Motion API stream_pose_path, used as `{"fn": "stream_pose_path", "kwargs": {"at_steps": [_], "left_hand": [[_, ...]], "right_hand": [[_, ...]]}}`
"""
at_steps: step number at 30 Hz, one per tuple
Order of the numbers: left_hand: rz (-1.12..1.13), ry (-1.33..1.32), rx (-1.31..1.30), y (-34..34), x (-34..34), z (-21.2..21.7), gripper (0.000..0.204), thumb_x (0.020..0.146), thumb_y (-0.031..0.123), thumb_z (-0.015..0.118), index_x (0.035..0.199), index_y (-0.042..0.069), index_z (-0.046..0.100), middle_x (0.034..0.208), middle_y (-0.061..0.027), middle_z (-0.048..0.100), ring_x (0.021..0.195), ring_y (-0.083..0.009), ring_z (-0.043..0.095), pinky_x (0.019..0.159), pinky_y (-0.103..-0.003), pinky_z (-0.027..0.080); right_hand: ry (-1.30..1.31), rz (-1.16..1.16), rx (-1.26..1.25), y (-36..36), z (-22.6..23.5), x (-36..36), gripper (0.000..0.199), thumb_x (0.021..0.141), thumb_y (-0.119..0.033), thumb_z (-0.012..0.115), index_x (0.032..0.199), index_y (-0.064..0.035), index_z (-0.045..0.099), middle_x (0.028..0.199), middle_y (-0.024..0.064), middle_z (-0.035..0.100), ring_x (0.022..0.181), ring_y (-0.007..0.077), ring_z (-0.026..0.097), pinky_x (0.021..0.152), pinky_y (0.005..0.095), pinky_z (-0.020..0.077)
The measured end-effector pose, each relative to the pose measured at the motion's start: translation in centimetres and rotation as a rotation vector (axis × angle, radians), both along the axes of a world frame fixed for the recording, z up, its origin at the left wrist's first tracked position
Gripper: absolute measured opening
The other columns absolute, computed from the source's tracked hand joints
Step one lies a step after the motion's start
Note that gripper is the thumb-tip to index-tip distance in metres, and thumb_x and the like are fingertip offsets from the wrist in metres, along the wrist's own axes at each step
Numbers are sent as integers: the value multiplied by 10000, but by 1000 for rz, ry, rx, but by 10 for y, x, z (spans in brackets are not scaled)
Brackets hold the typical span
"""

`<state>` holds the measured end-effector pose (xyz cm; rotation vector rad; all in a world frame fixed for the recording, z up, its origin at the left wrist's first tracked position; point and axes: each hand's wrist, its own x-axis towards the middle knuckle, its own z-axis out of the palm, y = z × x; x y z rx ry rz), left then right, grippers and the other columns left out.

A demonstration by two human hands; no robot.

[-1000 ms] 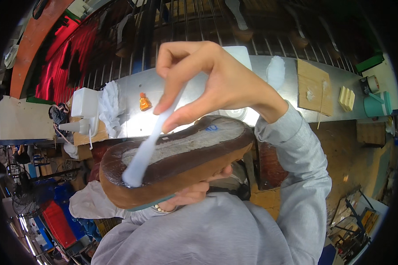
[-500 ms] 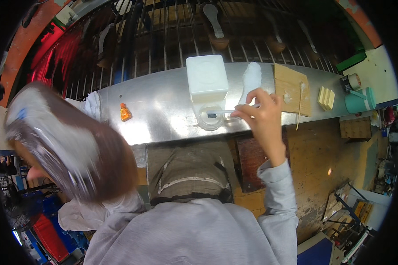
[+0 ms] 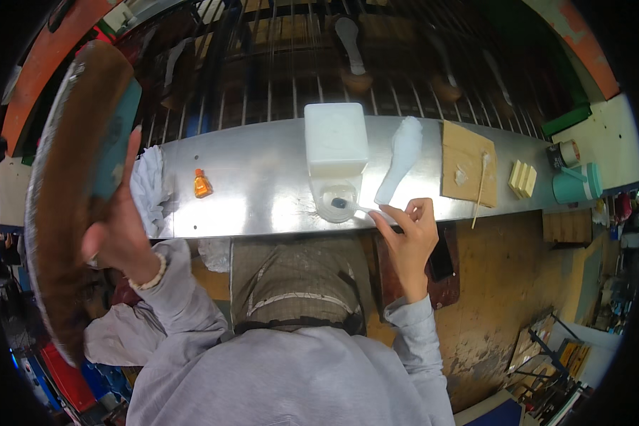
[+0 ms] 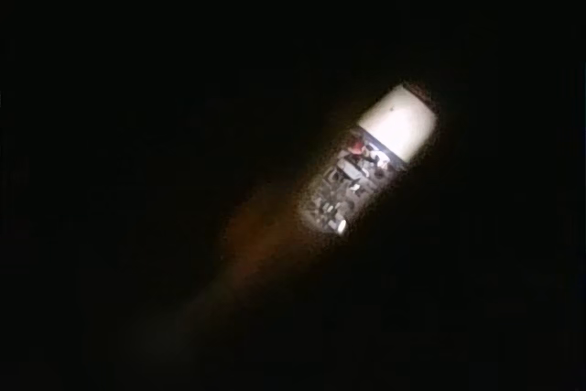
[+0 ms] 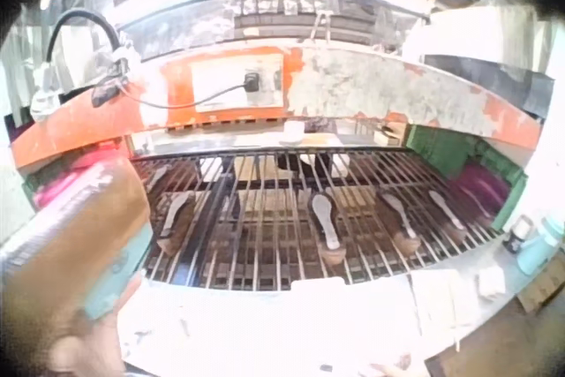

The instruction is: The person applies a white adhesive to the sole and side edges of a brown shoe using a small brush. They repeatedly dip the brush into a container and spread the glue along the shoe's perimeter, then place the shoe on a metal rack and repeat the process with another shoe.

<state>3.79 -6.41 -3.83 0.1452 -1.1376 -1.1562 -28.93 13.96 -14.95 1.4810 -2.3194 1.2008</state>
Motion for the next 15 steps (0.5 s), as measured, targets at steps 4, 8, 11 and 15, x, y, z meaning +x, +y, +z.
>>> {"fn": "stream_pose_path", "kwargs": {"at_steps": [4,8,11,15], "left_hand": [[331,-386,-365,-18,-16,-27,708,989,440,582,1541,84,319,1624,-142,267,1501,-355,255,1205,-628,254],[654,-318,-380,-9,-47,-52,582,1023,432,515,1505,132,388,1620,-113,282,1506,-369,234,1204,-572,284],[867,-433,-553,-9,-59,-52,529,1020,443,492,1494,223,410,1622,-84,275,1508,-416,193,1201,-565,287],[902,-483,-732,-1,-65,-42,512,987,407,530,1470,292,407,1610,-59,279,1486,-457,195,1183,-589,306]], "right_hand": [[-431,-55,53,-10,19,11,134,795,-102,817,926,-73,811,818,6,427,634,73,394,526,254,287],[-488,176,-218,-25,74,27,233,720,-126,862,945,-83,819,843,-6,434,682,79,413,572,224,283],[-266,413,-339,-33,110,44,341,628,-201,908,949,-121,829,847,-1,434,745,108,439,627,244,314],[-238,464,-404,-47,133,63,460,505,-258,942,942,-164,835,847,-12,423,775,130,440,654,264,331]]}}
